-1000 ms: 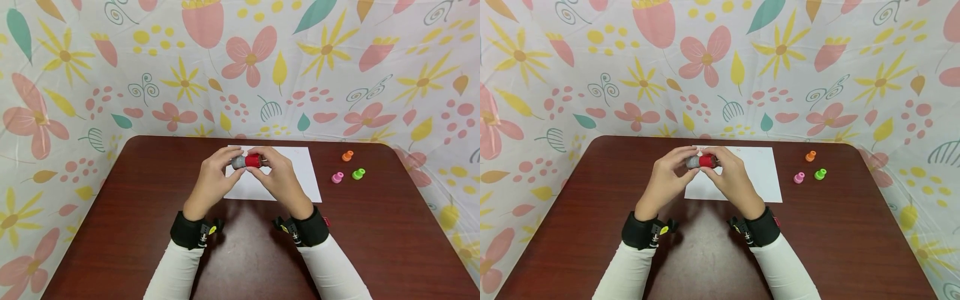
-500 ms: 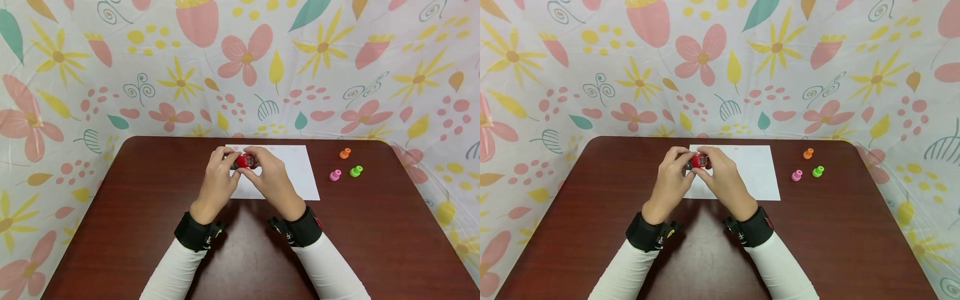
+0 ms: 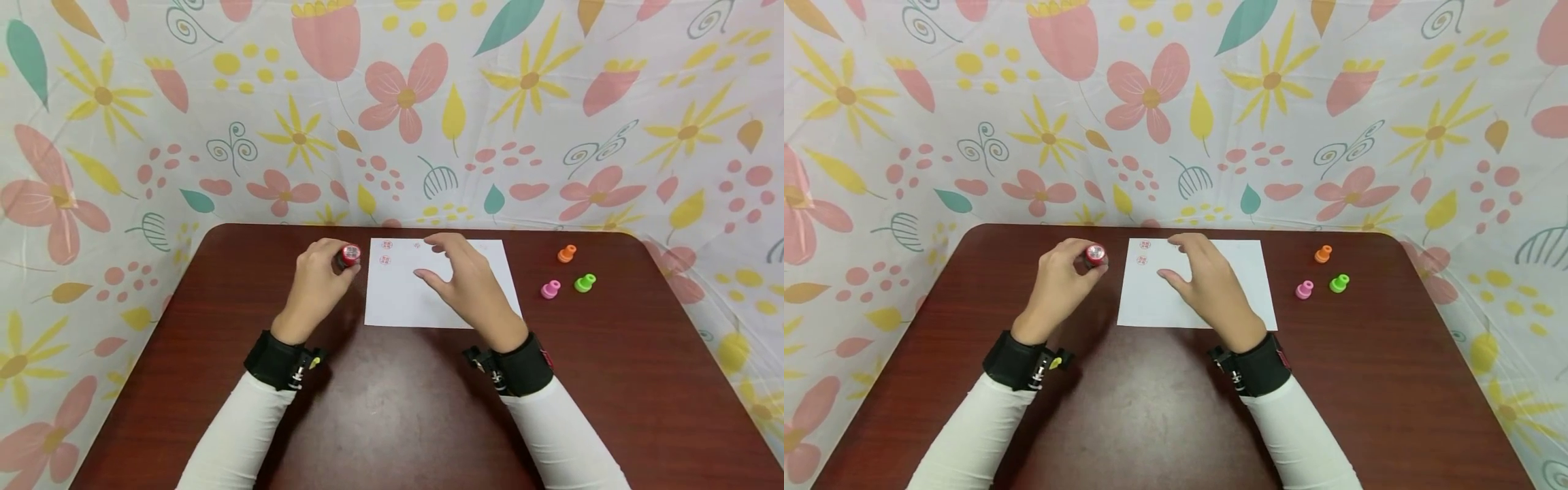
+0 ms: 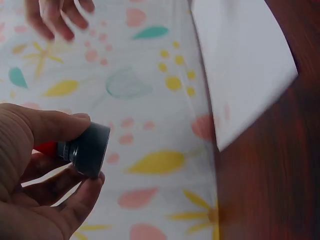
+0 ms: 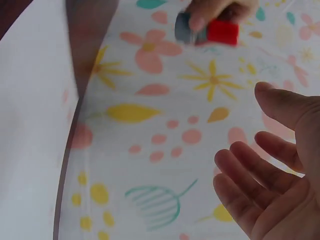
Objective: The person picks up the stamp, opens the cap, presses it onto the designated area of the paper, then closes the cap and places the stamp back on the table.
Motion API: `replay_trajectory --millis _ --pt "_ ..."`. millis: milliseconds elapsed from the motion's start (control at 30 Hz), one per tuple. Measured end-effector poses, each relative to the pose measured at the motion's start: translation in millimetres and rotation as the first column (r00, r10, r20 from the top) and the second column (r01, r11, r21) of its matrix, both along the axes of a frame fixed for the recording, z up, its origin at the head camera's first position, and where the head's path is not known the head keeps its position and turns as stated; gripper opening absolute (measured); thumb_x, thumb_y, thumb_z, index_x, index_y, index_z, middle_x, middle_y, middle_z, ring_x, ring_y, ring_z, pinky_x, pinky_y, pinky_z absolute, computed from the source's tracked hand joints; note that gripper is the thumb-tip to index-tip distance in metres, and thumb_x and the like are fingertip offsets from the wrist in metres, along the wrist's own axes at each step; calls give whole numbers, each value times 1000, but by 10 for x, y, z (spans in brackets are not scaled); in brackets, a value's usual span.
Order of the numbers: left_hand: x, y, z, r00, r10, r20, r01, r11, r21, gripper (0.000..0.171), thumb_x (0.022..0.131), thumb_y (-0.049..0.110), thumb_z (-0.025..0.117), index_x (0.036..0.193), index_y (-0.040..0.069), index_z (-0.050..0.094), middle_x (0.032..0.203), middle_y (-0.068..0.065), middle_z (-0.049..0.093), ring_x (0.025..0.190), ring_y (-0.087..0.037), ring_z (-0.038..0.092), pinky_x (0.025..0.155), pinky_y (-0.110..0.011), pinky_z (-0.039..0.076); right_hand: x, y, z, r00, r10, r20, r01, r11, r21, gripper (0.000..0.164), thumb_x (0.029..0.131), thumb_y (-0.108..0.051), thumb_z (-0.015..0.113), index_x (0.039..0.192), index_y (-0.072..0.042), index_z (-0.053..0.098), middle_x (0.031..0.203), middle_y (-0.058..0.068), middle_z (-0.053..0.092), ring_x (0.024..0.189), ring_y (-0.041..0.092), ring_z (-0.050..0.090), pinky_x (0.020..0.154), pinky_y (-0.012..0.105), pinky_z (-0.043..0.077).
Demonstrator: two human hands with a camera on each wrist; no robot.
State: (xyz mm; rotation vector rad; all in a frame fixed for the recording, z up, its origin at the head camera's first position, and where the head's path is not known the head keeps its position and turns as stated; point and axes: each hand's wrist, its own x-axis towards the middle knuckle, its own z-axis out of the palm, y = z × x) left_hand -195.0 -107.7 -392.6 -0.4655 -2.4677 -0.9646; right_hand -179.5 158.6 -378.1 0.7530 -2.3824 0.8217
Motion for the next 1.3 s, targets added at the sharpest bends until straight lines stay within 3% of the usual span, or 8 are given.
replay_trajectory --millis 133,333,567,767,967,1133,1300 --pt "-189 -229 -82 999 24 39 -23 999 -23 29 80 7 87 104 -2 72 100 -18 73 96 -35 70 89 -49 57 -41 205 4 998 -49 49 46 997 64 57 85 -20 88 131 -3 58 122 14 65 111 30 65 88 46 57" --pt "-463 -540 -153 985 52 163 -40 996 -74 33 83 7 85 109 -6 68 103 -23 72 97 -38 69 88 -50 58 -78 463 17 994 -73 86 60 988 144 57 85 -20 87 131 -1 57 125 16 63 110 32 63 88 50 57" --pt "-737 -781 -272 945 45 324 -11 994 -107 32 90 10 78 116 -6 66 109 -23 71 102 -37 69 90 -51 60 -74 685 31 989 -102 106 77 972 224 58 85 -20 88 130 -1 57 126 17 61 109 31 64 88 48 59" --pt "-936 -942 -409 920 68 387 -22 992 -122 32 92 14 75 116 -5 65 108 -23 69 99 -36 66 88 -51 60 -59 838 70 991 -89 98 59 960 275 55 86 -20 86 128 -1 57 123 15 60 105 30 64 84 46 59" --pt "-1062 -1022 -503 895 96 436 -48 992 -119 36 93 15 74 119 -6 62 112 -25 67 101 -38 64 91 -52 59 -48 949 117 987 -106 118 64 947 313 51 88 -22 85 127 -2 59 119 13 61 103 29 63 81 44 59" --pt "-1077 -1037 -533 877 104 469 -58 992 -113 41 93 12 75 125 -7 58 121 -28 65 109 -41 63 97 -54 58 -62 1036 152 982 -96 160 43 952 304 48 89 -19 84 127 -3 59 112 11 60 93 25 59 74 40 53" --pt "-1085 -1051 -570 870 133 474 -82 988 -127 39 93 11 74 123 -6 56 122 -28 64 111 -42 63 98 -55 57 -80 1156 208 971 -110 214 38 948 315 45 91 -17 81 127 -2 59 115 12 62 99 27 61 82 44 55"
